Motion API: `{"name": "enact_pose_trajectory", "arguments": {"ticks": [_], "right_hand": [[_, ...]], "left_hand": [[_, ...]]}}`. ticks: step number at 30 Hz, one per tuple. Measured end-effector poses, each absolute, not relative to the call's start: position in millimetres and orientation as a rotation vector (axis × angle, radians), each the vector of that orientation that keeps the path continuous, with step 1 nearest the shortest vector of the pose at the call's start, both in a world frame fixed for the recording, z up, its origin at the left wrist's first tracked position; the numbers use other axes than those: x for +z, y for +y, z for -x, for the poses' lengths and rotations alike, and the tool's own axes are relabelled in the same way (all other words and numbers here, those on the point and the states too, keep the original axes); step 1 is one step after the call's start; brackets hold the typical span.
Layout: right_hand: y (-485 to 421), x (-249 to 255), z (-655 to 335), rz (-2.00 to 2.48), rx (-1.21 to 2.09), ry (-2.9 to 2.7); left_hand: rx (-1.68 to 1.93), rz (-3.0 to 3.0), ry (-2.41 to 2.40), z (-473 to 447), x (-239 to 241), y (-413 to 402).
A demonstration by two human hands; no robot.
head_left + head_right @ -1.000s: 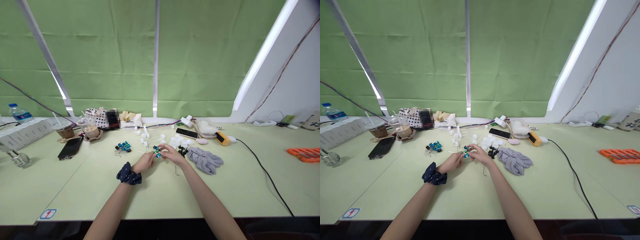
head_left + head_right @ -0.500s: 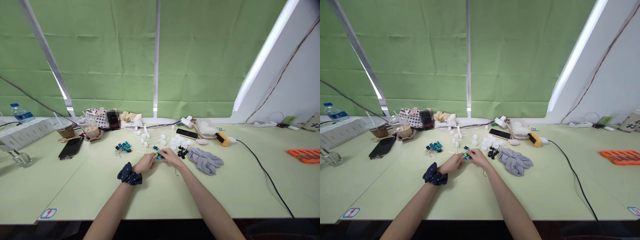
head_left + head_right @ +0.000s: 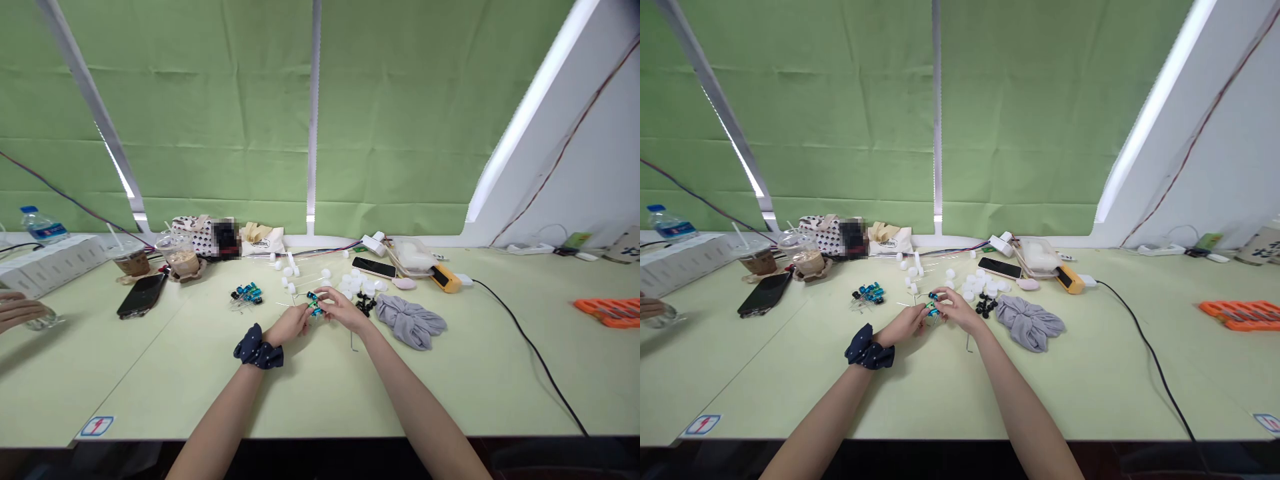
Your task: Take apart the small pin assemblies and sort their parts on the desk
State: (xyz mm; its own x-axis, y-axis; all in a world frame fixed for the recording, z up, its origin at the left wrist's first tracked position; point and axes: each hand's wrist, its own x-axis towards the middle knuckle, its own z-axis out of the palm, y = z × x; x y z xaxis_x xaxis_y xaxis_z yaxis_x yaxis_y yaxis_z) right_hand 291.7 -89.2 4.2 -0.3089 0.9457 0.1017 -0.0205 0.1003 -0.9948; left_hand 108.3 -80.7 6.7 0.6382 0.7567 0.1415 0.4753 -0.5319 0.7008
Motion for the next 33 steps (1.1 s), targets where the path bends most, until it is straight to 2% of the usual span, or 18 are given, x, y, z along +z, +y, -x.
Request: {"name": "enact_pose_trajectory", "arguments": {"ticks": [4,9,14,19,24,30,33], "right_hand": [[-85.6,-0.7,-290.6,1.127,1.373,-1.381],[-86.8,1.6,-295.6,0.938,1.388,-1.484],[-87.2,-0.2,-294.8,1.123,1.396,-1.449],[-87.9,1.9,-294.9,0.918,1.414,-1.503],[-86.4,-0.8,-291.6,1.146,1.489,-1.338],[-89.4,5.8,-297.2,0.905,1.494,-1.444],[-88.9,3.8,-294.7,1.072,1.46,-1.429]], "left_hand": [[0.546,-2.225,0.964,-108.8,7.4,-80.9],[0.568,-2.239,0.96,-108.7,8.8,-81.4],[0.532,-2.237,0.964,-108.8,9.6,-82.4],[0.565,-2.236,0.954,-108.7,10.0,-82.6],[0.539,-2.242,0.967,-109.1,9.5,-82.9],[0.557,-2.236,0.951,-108.6,9.1,-82.5],[0.555,-2.223,0.959,-108.6,7.8,-82.1]]}}
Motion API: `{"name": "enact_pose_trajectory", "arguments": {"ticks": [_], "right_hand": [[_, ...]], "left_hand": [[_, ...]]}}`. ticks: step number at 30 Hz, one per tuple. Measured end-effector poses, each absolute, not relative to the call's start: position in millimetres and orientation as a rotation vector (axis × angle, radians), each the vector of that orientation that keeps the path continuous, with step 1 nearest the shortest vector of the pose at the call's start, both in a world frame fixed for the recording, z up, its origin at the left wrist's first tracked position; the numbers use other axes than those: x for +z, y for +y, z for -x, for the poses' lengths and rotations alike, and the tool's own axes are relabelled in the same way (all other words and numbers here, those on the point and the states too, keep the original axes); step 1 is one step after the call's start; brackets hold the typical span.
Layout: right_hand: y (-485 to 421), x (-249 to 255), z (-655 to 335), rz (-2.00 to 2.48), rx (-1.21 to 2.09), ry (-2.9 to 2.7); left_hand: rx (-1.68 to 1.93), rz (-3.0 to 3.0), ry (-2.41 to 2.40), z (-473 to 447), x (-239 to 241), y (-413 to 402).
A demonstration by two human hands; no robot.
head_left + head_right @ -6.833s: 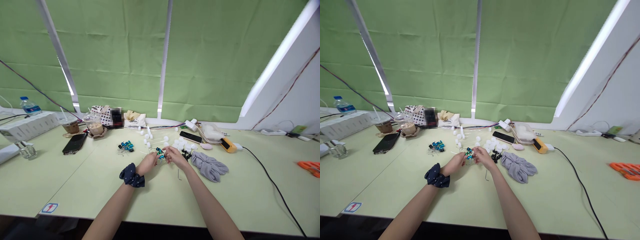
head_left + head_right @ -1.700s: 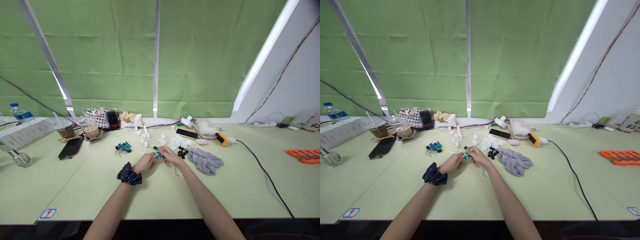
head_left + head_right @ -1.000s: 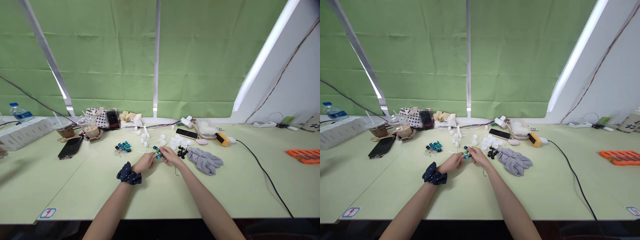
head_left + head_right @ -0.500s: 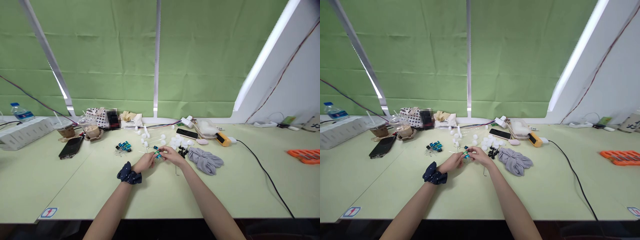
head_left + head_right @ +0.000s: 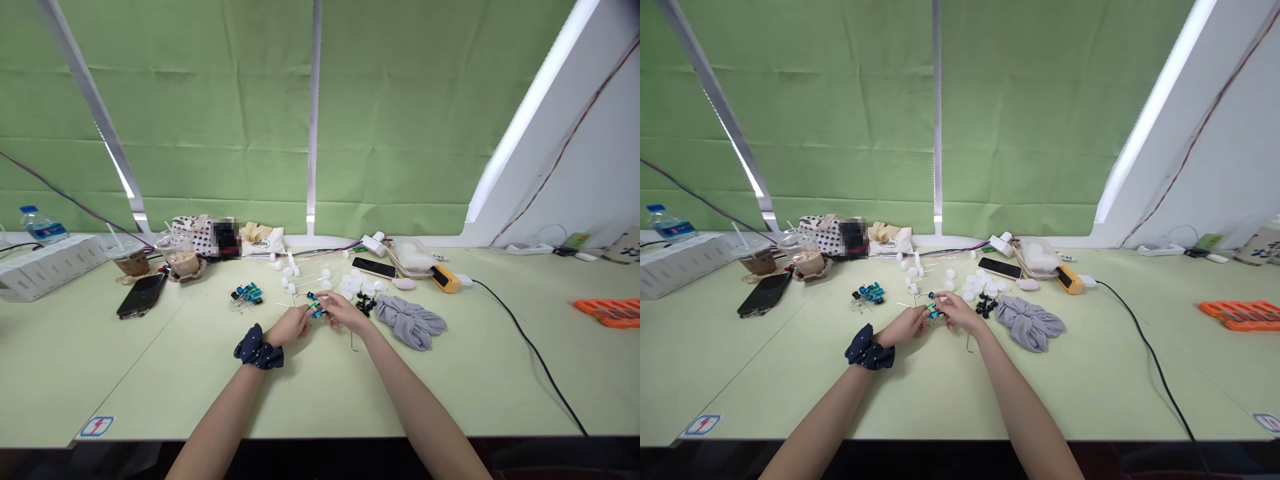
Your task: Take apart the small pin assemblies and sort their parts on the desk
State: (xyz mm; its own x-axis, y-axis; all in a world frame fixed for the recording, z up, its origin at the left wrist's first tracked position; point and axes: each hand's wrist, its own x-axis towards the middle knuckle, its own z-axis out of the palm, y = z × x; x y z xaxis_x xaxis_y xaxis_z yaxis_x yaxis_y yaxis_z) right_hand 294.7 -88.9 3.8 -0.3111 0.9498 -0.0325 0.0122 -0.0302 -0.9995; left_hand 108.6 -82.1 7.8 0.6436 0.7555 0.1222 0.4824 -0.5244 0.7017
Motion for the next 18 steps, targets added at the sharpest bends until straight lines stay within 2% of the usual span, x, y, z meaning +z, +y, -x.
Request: {"name": "enact_pose_trajectory", "arguments": {"ticks": [3,8,13,18], "right_hand": [[-86.6,-1.3,-290.7,1.214,1.438,-1.398],[-87.7,1.1,-294.6,0.942,1.443,-1.488],[-85.3,-1.7,-293.0,1.115,1.434,-1.338],[-86.8,0.7,-294.5,0.949,1.43,-1.418]], "left_hand": [[0.542,-2.224,0.964,-108.5,7.5,-81.8],[0.555,-2.235,0.955,-107.9,8.9,-82.0],[0.541,-2.236,0.972,-108.7,7.7,-82.4],[0.549,-2.232,0.973,-107.8,8.6,-82.0]]}}
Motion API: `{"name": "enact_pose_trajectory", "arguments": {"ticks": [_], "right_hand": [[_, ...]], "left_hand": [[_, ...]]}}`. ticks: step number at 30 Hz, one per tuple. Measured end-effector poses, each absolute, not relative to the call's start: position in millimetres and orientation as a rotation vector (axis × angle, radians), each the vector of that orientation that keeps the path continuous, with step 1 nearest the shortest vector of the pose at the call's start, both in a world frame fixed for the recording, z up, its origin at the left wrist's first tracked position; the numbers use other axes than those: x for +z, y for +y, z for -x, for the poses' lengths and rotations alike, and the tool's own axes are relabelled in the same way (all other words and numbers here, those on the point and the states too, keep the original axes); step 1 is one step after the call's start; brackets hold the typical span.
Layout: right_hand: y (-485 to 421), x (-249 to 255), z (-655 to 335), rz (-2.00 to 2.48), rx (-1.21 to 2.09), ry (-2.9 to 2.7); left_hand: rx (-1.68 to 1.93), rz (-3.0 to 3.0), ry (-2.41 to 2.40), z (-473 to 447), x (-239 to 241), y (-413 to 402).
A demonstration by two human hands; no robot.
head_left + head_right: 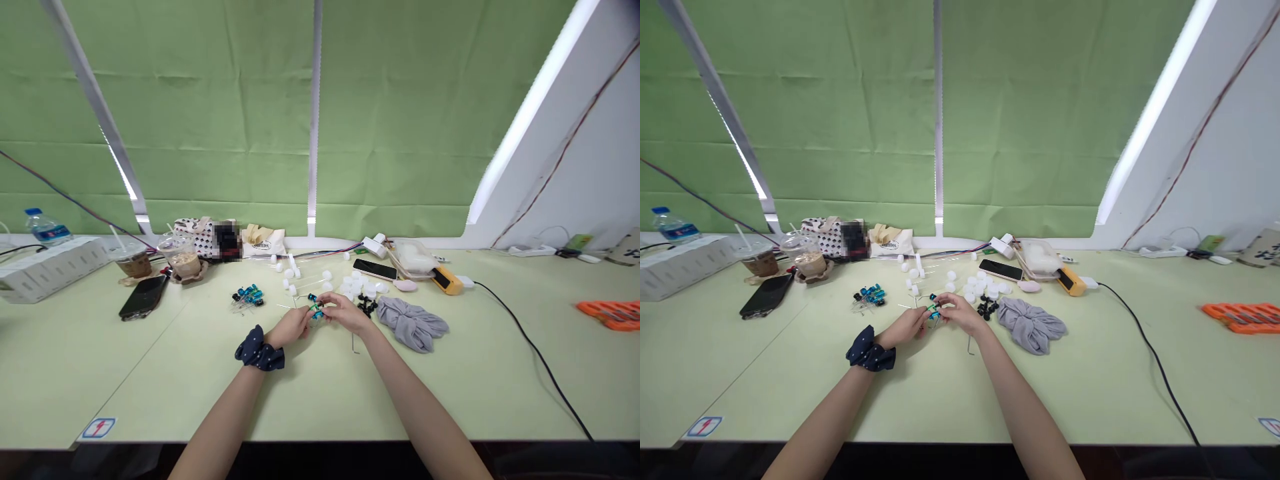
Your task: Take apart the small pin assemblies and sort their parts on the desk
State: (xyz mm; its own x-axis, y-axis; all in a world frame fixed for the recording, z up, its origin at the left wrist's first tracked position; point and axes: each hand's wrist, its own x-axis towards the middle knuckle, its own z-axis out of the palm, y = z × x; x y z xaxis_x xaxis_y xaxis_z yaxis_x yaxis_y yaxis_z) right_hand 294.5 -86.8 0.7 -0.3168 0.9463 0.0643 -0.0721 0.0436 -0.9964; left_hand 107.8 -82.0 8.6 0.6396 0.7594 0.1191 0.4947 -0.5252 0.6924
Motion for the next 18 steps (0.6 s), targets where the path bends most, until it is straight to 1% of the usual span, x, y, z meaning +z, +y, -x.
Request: {"name": "enact_pose_trajectory", "arguments": {"ticks": [6,11,15,18], "right_hand": [[-86.7,-0.5,-294.5,1.124,1.397,-1.41],[-88.5,2.4,-295.6,0.948,1.417,-1.458],[-87.9,1.4,-292.6,1.081,1.494,-1.344],[-87.7,1.9,-293.3,1.025,1.501,-1.358]], "left_hand": [[0.554,-2.241,0.977,-107.3,5.8,-81.0],[0.562,-2.245,0.959,-107.8,5.9,-80.8],[0.564,-2.244,0.967,-108.5,6.9,-81.4],[0.562,-2.239,0.964,-108.3,8.7,-82.6]]}}
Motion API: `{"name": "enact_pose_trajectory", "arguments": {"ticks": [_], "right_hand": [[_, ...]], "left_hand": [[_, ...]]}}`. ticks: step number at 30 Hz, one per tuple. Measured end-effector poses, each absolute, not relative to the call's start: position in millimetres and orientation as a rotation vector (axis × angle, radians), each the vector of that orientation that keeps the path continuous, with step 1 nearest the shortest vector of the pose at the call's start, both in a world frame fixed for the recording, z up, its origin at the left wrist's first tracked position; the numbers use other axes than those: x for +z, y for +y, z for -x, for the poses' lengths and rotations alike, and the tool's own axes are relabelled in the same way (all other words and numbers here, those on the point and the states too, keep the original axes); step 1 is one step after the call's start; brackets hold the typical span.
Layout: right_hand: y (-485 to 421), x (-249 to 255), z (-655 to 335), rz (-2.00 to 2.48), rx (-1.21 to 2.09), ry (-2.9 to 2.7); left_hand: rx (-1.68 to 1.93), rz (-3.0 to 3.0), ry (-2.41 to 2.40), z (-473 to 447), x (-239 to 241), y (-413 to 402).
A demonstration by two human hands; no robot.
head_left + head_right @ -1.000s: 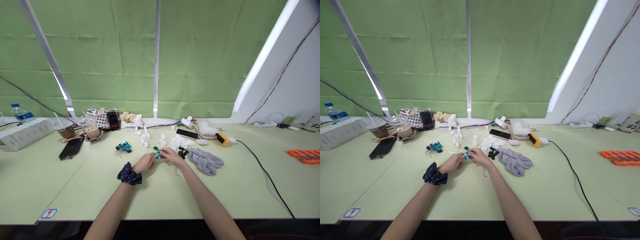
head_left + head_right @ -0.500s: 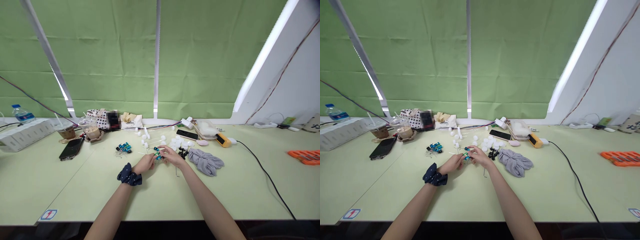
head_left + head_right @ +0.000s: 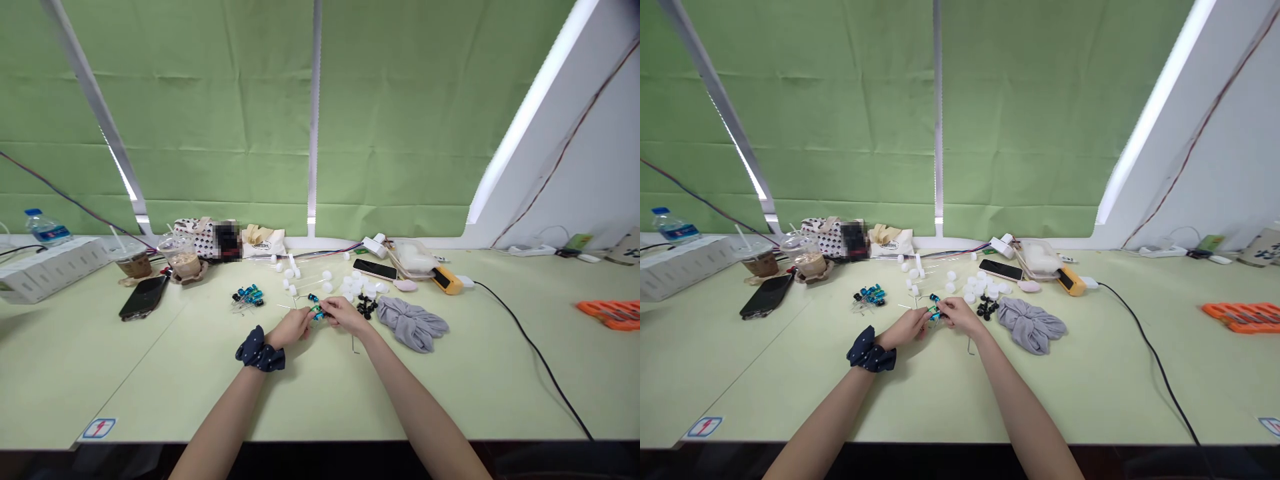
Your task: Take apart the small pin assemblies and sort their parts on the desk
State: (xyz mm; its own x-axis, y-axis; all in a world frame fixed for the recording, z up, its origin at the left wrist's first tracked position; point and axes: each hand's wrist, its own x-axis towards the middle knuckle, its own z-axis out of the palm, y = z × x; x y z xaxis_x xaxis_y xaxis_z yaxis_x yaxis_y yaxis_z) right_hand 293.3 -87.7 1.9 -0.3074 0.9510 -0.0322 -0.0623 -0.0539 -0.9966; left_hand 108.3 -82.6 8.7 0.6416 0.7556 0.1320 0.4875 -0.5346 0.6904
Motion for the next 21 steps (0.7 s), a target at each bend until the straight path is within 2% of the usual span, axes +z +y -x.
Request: {"name": "enact_pose_trajectory", "arguments": {"ticks": [3,9,15,21], "right_hand": [[-89,4,-296,0.911,1.454,-1.423],[-84,-4,-291,1.139,1.47,-1.305],[-87,0,-294,0.913,1.495,-1.369],[-86,-7,-286,1.131,1.438,-1.138]], "left_hand": [[0.568,-2.235,0.957,-108,10,-83],[0.557,-2.247,0.956,-109,10,-83],[0.564,-2.237,0.953,-107,7,-82],[0.535,-2.21,0.985,-107,5,-83]]}}
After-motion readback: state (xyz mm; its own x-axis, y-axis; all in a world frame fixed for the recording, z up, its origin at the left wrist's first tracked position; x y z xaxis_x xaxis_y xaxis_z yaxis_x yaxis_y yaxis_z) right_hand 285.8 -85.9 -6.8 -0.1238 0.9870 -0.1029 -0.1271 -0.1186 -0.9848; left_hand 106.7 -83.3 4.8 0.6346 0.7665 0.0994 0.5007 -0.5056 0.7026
